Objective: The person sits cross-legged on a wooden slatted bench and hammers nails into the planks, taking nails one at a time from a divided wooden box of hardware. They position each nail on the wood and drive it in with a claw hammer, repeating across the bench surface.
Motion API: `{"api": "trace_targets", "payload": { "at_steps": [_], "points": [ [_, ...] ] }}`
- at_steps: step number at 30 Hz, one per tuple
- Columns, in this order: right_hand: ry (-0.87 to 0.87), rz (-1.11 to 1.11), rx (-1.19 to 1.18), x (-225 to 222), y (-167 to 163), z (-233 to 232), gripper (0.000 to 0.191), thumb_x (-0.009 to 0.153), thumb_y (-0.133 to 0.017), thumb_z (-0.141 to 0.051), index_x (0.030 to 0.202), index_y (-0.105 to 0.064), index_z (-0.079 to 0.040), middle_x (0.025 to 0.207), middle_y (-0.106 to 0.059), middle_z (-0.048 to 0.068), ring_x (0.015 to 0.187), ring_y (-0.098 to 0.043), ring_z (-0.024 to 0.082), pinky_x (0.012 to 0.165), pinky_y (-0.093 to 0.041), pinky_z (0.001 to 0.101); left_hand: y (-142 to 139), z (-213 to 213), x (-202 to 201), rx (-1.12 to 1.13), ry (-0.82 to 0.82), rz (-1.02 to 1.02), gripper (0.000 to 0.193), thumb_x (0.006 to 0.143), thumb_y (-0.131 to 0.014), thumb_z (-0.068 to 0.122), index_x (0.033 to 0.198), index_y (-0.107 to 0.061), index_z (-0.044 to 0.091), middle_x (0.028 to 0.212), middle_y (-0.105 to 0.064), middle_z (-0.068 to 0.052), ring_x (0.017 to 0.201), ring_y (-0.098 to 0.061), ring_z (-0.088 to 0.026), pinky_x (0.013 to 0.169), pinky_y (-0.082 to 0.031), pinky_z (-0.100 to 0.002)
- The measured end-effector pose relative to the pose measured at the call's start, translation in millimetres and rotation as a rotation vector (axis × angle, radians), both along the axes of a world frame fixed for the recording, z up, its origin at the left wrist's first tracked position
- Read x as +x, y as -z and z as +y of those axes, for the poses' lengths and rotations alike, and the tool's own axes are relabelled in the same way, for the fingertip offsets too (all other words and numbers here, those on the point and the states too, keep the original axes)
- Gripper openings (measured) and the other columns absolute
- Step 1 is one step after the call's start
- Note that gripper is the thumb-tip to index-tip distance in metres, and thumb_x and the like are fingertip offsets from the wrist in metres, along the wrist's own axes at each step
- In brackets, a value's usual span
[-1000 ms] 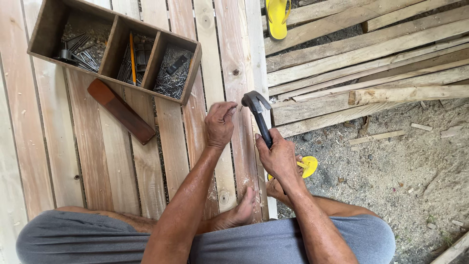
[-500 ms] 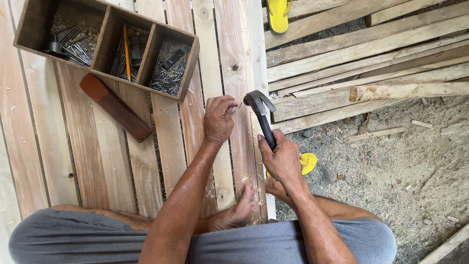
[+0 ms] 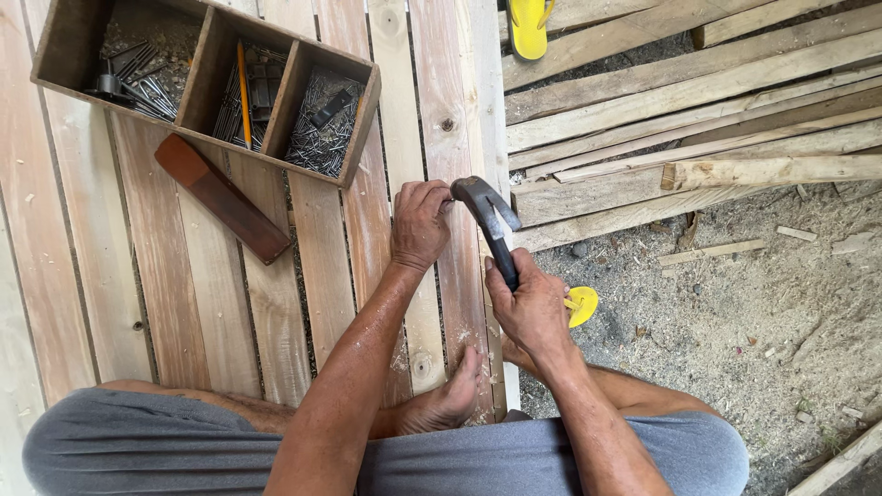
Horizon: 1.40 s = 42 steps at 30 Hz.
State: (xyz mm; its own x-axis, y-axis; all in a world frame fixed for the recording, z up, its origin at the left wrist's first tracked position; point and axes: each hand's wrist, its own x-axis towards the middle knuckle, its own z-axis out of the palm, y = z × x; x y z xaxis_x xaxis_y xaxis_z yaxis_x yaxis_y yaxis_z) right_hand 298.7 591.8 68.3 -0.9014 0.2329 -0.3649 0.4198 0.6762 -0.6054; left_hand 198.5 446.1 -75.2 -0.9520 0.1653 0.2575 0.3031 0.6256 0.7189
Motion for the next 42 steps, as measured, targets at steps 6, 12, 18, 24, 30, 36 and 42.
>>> {"api": "trace_targets", "payload": {
  "at_steps": [6,12,18,24,30,36,42],
  "points": [
    [-0.052,0.002,0.071,-8.4,5.6,-2.9,0.026,0.098,-0.064,-0.031,0.093,-0.063,-0.006,0.052,-0.060,0.012,0.046,-0.059,0.019,0.047,-0.046,0.0399,-2.8,-0.4,-2.1,-0.023,0.008,0.019,0.022,0.084,-0.070,0.004,0.106,-0.070,0.007,0.115,-0.068,-0.002,0.112,-0.059,-0.023,0.101,-0.045,-0.037],
    [0.009,0.254,-0.029,13.0,-3.9,-1.2,0.024,0.099,-0.060,-0.030,0.098,-0.062,-0.006,0.056,-0.062,0.012,0.047,-0.064,0.022,0.046,-0.050,0.0436,1.1,-0.6,-1.0,0.005,0.014,-0.011,0.013,0.088,-0.072,0.005,0.100,-0.072,0.008,0.112,-0.069,0.000,0.109,-0.059,-0.023,0.099,-0.045,-0.037],
    [-0.096,0.041,0.125,-10.0,17.3,-0.3,0.025,0.098,-0.067,-0.030,0.096,-0.064,-0.005,0.061,-0.063,0.017,0.053,-0.067,0.032,0.053,-0.049,0.0468,-0.7,1.2,-4.5,-0.016,0.003,0.071,0.019,0.083,-0.069,0.003,0.103,-0.072,0.004,0.115,-0.069,-0.003,0.110,-0.059,-0.024,0.100,-0.044,-0.038],
    [0.074,0.109,0.028,-1.3,-8.1,5.7,0.027,0.097,-0.065,-0.032,0.092,-0.064,-0.006,0.055,-0.062,0.014,0.047,-0.064,0.024,0.048,-0.048,0.0426,-3.2,-1.2,-2.5,0.024,0.046,0.006,0.016,0.087,-0.069,0.012,0.100,-0.072,0.003,0.115,-0.066,-0.006,0.110,-0.057,-0.027,0.101,-0.043,-0.041],
    [0.107,0.140,-0.009,-13.0,-18.4,2.6,0.025,0.096,-0.065,-0.032,0.096,-0.068,-0.007,0.054,-0.062,0.011,0.048,-0.064,0.020,0.047,-0.049,0.0407,-6.0,31.0,8.7,-0.144,-0.095,0.027,0.026,0.091,-0.072,0.022,0.103,-0.071,0.000,0.115,-0.060,-0.012,0.113,-0.051,-0.030,0.104,-0.036,-0.048],
    [0.101,-0.058,0.055,-11.9,-8.5,3.9,0.032,0.094,-0.066,-0.039,0.095,-0.068,-0.007,0.058,-0.065,0.018,0.052,-0.067,0.029,0.054,-0.051,0.0466,1.8,53.9,6.1,-0.228,-0.248,-0.012,0.009,0.084,-0.066,0.008,0.091,-0.072,0.005,0.108,-0.061,-0.010,0.113,-0.050,-0.029,0.109,-0.031,-0.049],
    [0.111,-0.031,0.085,-16.3,-10.9,3.4,0.035,0.092,-0.066,-0.040,0.101,-0.070,-0.006,0.066,-0.067,0.024,0.067,-0.071,0.041,0.065,-0.052,0.0509,-12.4,53.6,-20.2,-0.216,-0.245,-0.038,0.020,0.074,-0.063,0.003,0.094,-0.063,0.003,0.102,-0.056,-0.014,0.106,-0.048,-0.030,0.099,-0.033,-0.048]
  ]
}}
